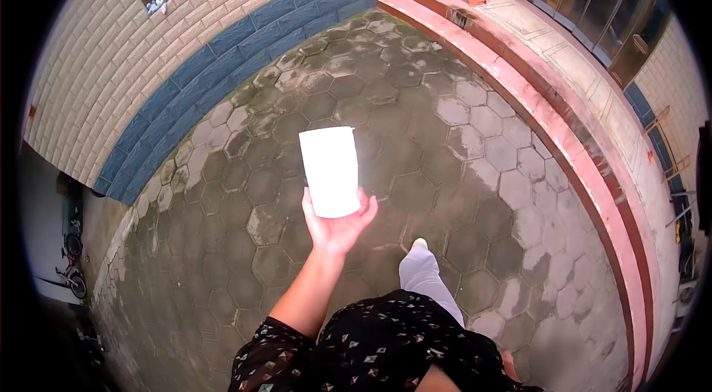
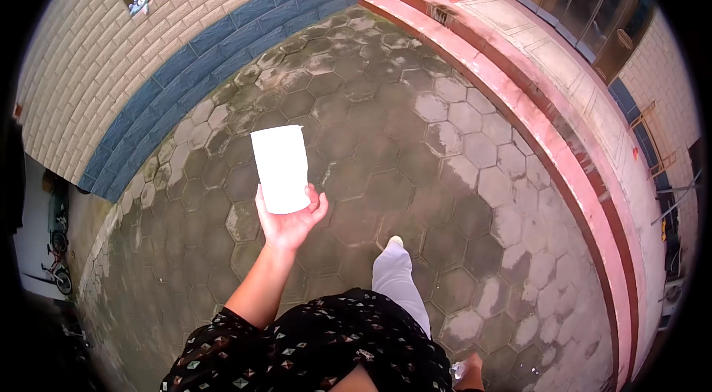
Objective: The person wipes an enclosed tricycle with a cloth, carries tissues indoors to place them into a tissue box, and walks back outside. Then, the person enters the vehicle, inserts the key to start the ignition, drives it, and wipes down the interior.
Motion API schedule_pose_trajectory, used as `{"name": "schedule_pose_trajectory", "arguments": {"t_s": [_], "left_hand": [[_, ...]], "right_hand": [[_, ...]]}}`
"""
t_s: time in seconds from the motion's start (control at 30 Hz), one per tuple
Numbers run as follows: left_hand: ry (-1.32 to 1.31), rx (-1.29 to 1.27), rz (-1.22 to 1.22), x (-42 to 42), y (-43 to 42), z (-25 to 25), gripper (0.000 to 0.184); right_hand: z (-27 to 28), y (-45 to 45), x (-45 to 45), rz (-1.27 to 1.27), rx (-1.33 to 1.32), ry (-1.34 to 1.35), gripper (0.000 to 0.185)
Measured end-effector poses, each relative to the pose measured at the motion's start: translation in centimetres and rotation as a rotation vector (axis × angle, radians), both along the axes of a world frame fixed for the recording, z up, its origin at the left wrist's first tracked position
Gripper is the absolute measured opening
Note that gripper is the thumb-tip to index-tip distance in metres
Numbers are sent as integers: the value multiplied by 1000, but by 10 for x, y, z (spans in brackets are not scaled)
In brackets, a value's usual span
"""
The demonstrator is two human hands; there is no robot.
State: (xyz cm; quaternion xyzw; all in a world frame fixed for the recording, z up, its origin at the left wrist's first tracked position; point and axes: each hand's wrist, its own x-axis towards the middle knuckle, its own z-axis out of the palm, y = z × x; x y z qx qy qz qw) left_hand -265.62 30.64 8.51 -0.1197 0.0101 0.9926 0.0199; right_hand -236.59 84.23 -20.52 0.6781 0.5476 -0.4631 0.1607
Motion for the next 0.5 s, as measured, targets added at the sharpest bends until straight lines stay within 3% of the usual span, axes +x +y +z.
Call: {"name": "schedule_pose_trajectory", "arguments": {"t_s": [0.1,0.13,0.17,0.2,0.23,0.3,0.37,0.43,0.5], "left_hand": [[-34,-33,23,-84,15,6,52],[-3,-44,31,-111,17,8,50],[24,-53,47,-136,18,11,49],[10,-44,64,-160,18,14,49],[19,-42,94,-185,18,18,49],[51,-39,153,-236,18,25,49],[92,-40,172,-286,19,26,50],[134,-46,174,-342,19,21,51],[163,-28,164,-399,18,14,54]], "right_hand": [[-4,24,-136,94,-77,25,13],[58,-10,-216,143,-66,66,16],[79,-28,-285,292,-26,148,14],[53,-18,-345,473,-1,252,13],[47,-30,-412,508,-18,346,15],[92,-105,-538,564,-93,705,25],[176,-200,-631,616,-340,894,26],[206,-273,-701,648,-643,1097,25],[229,-337,-756,504,-914,1155,25]]}}
